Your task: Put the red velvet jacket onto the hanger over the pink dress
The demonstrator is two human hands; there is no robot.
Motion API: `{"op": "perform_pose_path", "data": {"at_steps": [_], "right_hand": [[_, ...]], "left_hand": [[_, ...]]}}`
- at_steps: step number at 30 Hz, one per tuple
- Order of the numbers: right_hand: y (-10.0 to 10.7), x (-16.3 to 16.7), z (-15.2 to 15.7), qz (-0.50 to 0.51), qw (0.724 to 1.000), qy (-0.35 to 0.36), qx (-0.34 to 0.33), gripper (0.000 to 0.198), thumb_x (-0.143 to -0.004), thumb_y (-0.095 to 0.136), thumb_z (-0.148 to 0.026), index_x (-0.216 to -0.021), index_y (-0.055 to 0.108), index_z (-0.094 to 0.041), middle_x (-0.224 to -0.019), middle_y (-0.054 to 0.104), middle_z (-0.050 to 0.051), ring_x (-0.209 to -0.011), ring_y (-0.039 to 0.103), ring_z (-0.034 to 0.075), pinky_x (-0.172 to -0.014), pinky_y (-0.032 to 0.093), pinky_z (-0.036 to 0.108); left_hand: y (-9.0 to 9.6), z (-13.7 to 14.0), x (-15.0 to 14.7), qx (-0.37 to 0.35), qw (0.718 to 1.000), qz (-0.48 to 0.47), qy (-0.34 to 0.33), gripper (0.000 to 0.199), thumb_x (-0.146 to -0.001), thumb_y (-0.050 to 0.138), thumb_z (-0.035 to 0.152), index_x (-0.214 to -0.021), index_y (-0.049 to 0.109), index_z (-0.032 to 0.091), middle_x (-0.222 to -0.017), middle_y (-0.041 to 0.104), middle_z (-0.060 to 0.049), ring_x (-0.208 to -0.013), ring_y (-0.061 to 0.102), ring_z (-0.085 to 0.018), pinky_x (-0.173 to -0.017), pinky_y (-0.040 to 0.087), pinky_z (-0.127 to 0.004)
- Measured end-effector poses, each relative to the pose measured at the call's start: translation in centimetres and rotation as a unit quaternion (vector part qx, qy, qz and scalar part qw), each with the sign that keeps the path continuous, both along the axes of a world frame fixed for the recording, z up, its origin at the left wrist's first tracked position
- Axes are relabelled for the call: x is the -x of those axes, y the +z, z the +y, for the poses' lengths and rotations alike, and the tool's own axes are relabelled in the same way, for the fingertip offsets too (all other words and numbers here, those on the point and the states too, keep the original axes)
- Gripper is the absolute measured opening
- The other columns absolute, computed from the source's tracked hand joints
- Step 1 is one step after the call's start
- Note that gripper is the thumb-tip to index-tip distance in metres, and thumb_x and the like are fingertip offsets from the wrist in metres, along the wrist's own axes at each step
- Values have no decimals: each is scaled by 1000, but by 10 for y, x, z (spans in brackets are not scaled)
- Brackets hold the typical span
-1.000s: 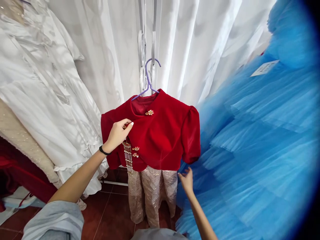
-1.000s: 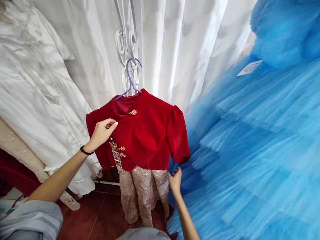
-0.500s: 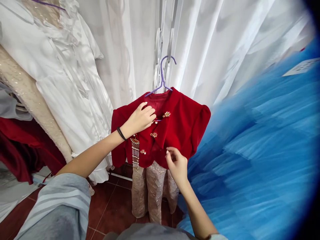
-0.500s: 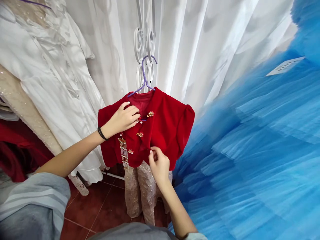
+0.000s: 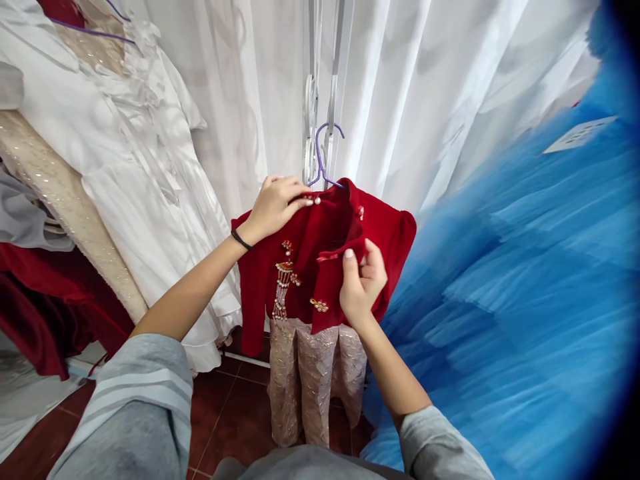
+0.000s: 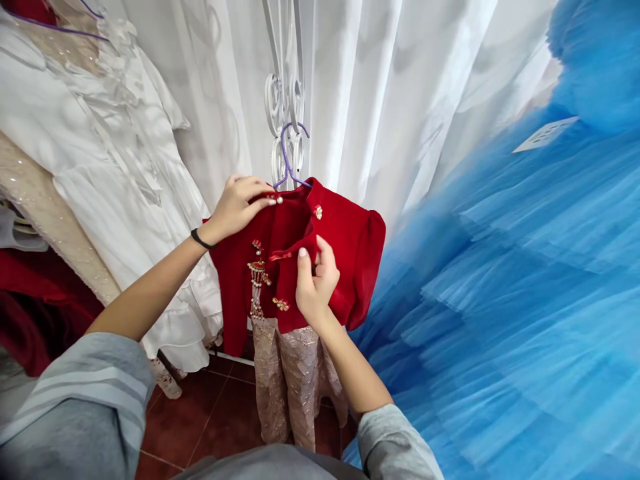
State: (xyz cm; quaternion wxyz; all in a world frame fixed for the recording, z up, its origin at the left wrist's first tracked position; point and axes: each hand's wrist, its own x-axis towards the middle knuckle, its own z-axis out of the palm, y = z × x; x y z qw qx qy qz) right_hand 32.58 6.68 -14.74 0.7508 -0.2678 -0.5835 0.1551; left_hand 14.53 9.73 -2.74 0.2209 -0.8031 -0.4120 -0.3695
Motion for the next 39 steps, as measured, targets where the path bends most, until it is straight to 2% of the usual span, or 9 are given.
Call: {"op": "perform_pose_path", "data": {"at_steps": [6,12,19,23,26,32,35,37,39], "right_hand": [[58,-9,49,-57,996,-73,-19,33,-92,48,-23,-120,56,-9,-105,69,12,-79,63,14,-75,49,27],[20,-14,41,-196,976,77,45,34,-91,51,-26,-118,65,-12,-103,73,8,-85,67,18,-83,53,32],[20,20,5,-103,980,162,44,48,-96,44,-41,-134,55,-14,-78,64,1,-73,61,14,-72,52,26],[-20,41,34,-195,969,120,98,64,-92,48,-35,-151,32,-18,-85,64,1,-64,56,12,-66,50,25],[-53,48,45,-245,960,96,98,69,-91,45,-26,-155,22,-17,-118,63,11,-89,63,18,-81,54,33],[-82,54,19,-408,911,54,30,42,-90,44,-20,-131,54,-15,-120,61,17,-111,56,28,-90,56,46],[-115,47,-10,-445,889,94,-51,44,-90,47,-19,-134,53,-18,-138,54,15,-130,45,30,-104,49,50],[-149,33,-25,-407,902,139,-49,42,-90,49,-19,-131,56,-21,-135,58,11,-129,48,27,-108,46,49],[-185,11,-30,-256,954,132,82,30,-88,54,-23,-115,63,-22,-116,67,9,-113,59,22,-102,48,44]], "left_hand": [[2,19,12,81,992,-44,-85,23,-91,57,36,-94,72,18,-93,67,-4,-90,61,-20,-85,47,-34],[-14,5,23,63,997,-11,-41,21,-91,57,34,-94,72,19,-96,69,-6,-94,61,-22,-97,42,-41],[-11,27,-14,50,995,-65,-55,18,-91,54,25,-93,70,17,-99,68,-6,-94,61,-21,-93,45,-38],[-20,31,-19,10,1000,-21,5,22,-89,54,19,-107,67,19,-110,66,-6,-108,58,-24,-104,39,-43],[-41,14,-18,-76,994,-81,15,28,-93,50,28,-118,61,20,-119,63,-8,-115,55,-23,-105,40,-40],[-110,-25,-13,-9,993,-38,111,38,-88,58,35,-120,58,15,-119,65,-14,-108,58,-27,-95,47,-41],[-123,-30,3,52,985,-77,147,28,-91,49,26,-114,63,17,-110,69,-11,-103,61,-25,-88,49,-35],[-118,-30,16,90,974,-159,132,23,-92,51,29,-103,67,17,-96,72,-7,-89,64,-21,-79,50,-31],[-107,-29,27,116,959,-236,107,23,-88,59,36,-95,68,17,-86,72,-4,-76,63,-17,-71,49,-27]]}}
